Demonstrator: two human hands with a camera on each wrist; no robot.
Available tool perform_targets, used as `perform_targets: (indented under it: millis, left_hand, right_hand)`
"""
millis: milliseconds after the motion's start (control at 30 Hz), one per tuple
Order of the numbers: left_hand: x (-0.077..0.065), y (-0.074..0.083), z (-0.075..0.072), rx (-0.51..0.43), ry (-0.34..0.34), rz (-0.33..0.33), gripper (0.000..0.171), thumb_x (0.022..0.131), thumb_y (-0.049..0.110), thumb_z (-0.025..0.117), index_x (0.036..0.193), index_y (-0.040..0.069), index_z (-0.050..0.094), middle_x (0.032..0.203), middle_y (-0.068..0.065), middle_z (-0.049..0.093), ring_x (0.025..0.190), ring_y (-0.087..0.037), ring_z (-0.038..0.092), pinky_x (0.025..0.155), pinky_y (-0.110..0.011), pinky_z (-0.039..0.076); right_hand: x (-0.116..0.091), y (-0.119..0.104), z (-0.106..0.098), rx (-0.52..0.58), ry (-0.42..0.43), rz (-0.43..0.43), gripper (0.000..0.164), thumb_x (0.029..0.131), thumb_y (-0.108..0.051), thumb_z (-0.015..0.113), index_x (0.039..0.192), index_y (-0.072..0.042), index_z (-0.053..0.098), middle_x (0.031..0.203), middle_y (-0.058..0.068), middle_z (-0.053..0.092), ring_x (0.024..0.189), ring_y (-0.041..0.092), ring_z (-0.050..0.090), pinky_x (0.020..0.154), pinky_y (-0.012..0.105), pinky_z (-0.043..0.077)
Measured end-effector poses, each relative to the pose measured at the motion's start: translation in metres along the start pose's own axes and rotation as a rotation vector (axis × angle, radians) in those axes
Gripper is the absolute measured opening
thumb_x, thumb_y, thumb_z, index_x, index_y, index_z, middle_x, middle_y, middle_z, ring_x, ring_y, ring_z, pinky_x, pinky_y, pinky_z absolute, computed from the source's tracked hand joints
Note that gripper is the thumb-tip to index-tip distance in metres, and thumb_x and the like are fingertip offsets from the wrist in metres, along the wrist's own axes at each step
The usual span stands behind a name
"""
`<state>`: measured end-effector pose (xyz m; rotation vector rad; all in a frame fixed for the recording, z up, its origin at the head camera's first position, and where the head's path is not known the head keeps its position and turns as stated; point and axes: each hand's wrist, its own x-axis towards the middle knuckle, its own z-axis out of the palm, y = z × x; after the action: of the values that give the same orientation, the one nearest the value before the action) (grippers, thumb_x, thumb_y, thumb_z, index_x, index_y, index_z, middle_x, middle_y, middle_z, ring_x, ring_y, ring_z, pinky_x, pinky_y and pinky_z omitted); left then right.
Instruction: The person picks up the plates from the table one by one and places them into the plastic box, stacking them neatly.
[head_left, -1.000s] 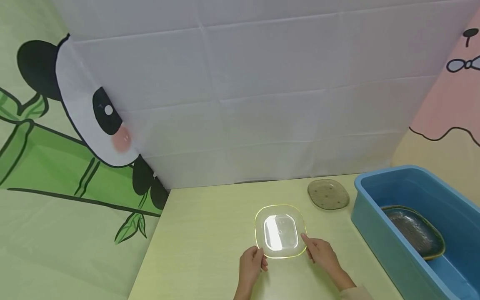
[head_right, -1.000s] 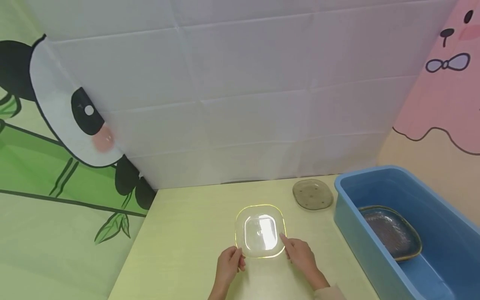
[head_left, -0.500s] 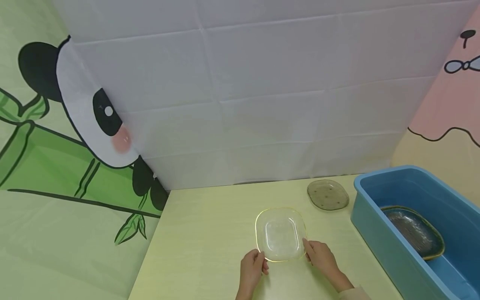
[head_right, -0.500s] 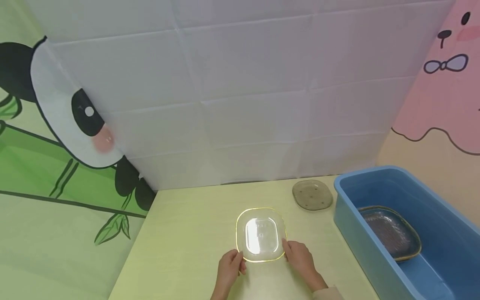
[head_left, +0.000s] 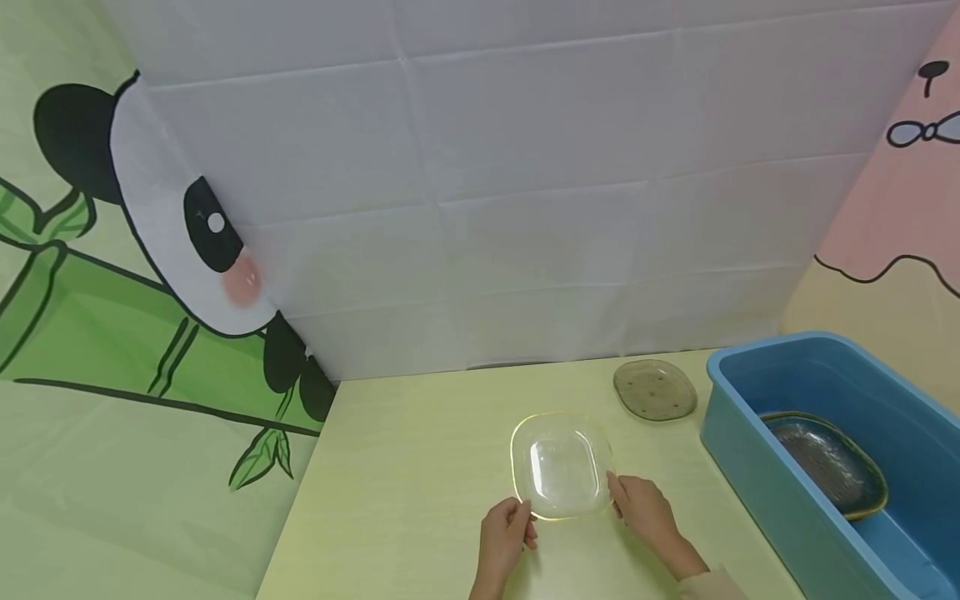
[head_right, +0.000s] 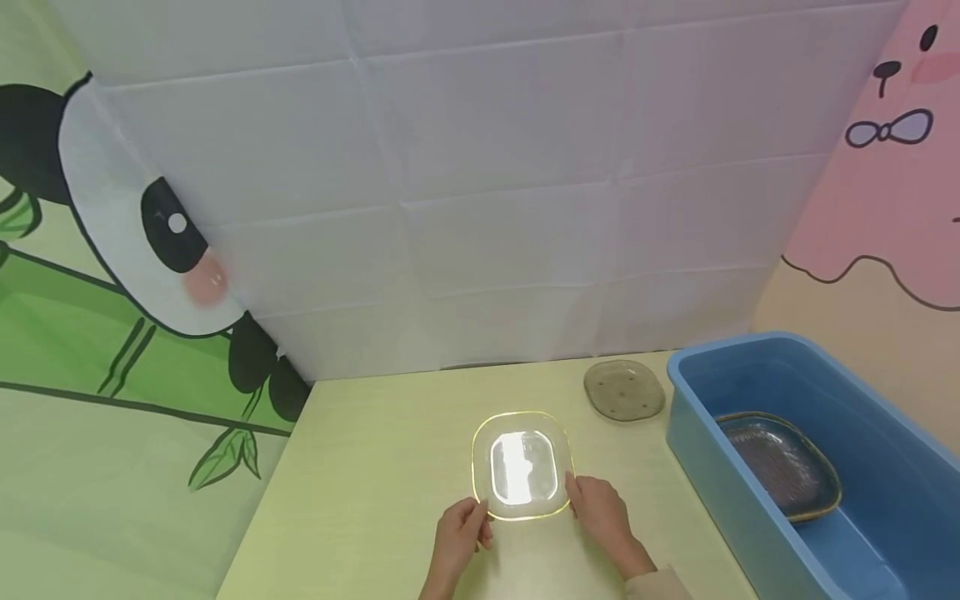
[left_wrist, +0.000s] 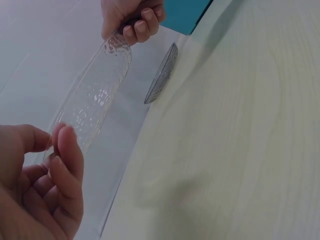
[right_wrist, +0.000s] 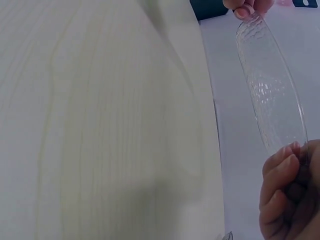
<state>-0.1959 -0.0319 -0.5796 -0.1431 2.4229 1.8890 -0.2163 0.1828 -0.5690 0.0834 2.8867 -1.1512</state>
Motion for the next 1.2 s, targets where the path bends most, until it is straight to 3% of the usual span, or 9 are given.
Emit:
perform_targets:
  millis: [600,1000,1200]
  left_hand:
    - [-0.004,0.003,-0.006,0.037,-0.036,0.031,0.032,0.092,0.029,0.054,0.076,0.003,0.063,0.056,-0.002,0.061,0.042,-0.003,0.052,0.040,-0.016,0.039]
    - [-0.003,-0.009,-0.019,0.078,-0.033,-0.010,0.029,0.091,0.028,0.055,0.078,0.003,0.063,0.055,0.003,0.057,0.046,-0.007,0.052,0.042,-0.017,0.040]
    - [-0.005,-0.011,-0.021,0.077,-0.032,-0.018,0.030,0.091,0.027,0.055,0.078,0.002,0.063,0.055,0.003,0.056,0.045,-0.007,0.052,0.042,-0.018,0.040]
  right_hand:
    - [0.004,-0.011,-0.025,-0.099,0.014,-0.039,0.047,0.098,-0.030,0.037,0.055,-0.013,0.047,0.050,-0.004,0.044,0.045,0.010,0.039,0.045,0.025,0.030]
    - [0.010,-0.032,-0.063,-0.155,0.081,-0.111,0.047,0.099,-0.030,0.035,0.058,-0.012,0.048,0.051,-0.003,0.045,0.046,0.011,0.039,0.044,0.026,0.030]
    - [0.016,-0.049,-0.093,-0.200,0.132,-0.192,0.047,0.100,-0.028,0.035,0.058,-0.012,0.048,0.050,-0.002,0.046,0.044,0.012,0.038,0.044,0.026,0.029]
